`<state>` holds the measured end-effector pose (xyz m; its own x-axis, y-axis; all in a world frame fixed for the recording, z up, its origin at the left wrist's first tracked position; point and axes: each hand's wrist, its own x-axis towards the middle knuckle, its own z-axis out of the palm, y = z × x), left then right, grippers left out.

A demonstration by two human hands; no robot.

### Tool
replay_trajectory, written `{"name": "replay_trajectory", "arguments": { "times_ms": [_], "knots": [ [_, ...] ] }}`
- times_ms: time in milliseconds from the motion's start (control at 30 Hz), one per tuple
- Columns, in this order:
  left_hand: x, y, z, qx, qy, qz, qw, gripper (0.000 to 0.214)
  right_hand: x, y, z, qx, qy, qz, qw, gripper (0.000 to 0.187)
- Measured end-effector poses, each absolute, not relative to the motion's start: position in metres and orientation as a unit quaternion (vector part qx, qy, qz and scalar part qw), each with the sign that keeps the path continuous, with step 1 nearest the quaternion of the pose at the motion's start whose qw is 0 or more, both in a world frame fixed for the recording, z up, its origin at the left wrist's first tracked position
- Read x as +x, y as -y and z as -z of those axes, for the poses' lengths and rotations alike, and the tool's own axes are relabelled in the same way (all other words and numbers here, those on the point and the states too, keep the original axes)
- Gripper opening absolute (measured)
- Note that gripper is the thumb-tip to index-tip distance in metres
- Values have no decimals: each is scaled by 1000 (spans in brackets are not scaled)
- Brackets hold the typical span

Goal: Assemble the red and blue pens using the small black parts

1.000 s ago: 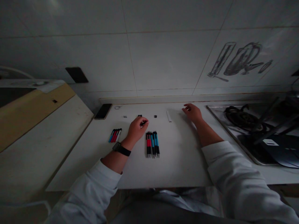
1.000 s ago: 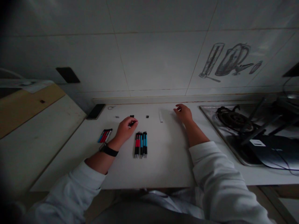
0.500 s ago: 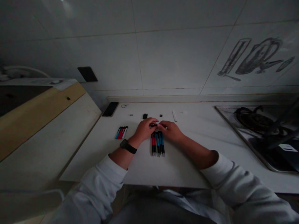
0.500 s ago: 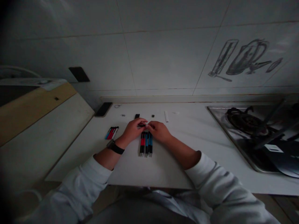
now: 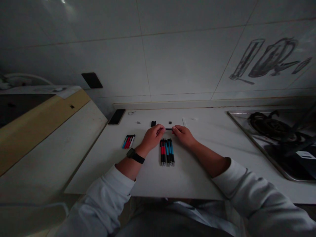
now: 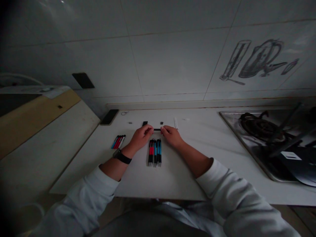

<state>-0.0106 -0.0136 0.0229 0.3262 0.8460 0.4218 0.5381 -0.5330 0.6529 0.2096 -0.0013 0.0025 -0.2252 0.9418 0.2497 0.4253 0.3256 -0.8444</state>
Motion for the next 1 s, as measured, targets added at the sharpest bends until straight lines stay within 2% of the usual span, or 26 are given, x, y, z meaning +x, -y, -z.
{"name": "replay_trajectory", "arguments": {
  "times_ms": [267,467,567,733,833,900,1000],
  "knots": [
    [-8,12,-21,797,-437,-362,206,30,205,5,-5,-485,730,-287,386,45],
    [-7,11,-19,772,-457,-369,242,30,202,11,-10,-471,756,-194,412,33],
    [-8,11,-20,766,-466,-372,241,31,203,13,-12,-475,744,-226,411,30],
    [-8,11,-20,773,-470,-366,217,32,204,11,-8,-496,743,-273,356,44],
    [-9,11,-18,772,-479,-362,210,33,204,9,-6,-475,748,-277,372,28],
    [-9,11,-18,771,-483,-358,209,32,204,8,-5,-466,744,-287,383,27],
    [-8,11,-18,776,-485,-348,202,34,203,8,-4,-471,754,-287,356,32]
  ]
}}
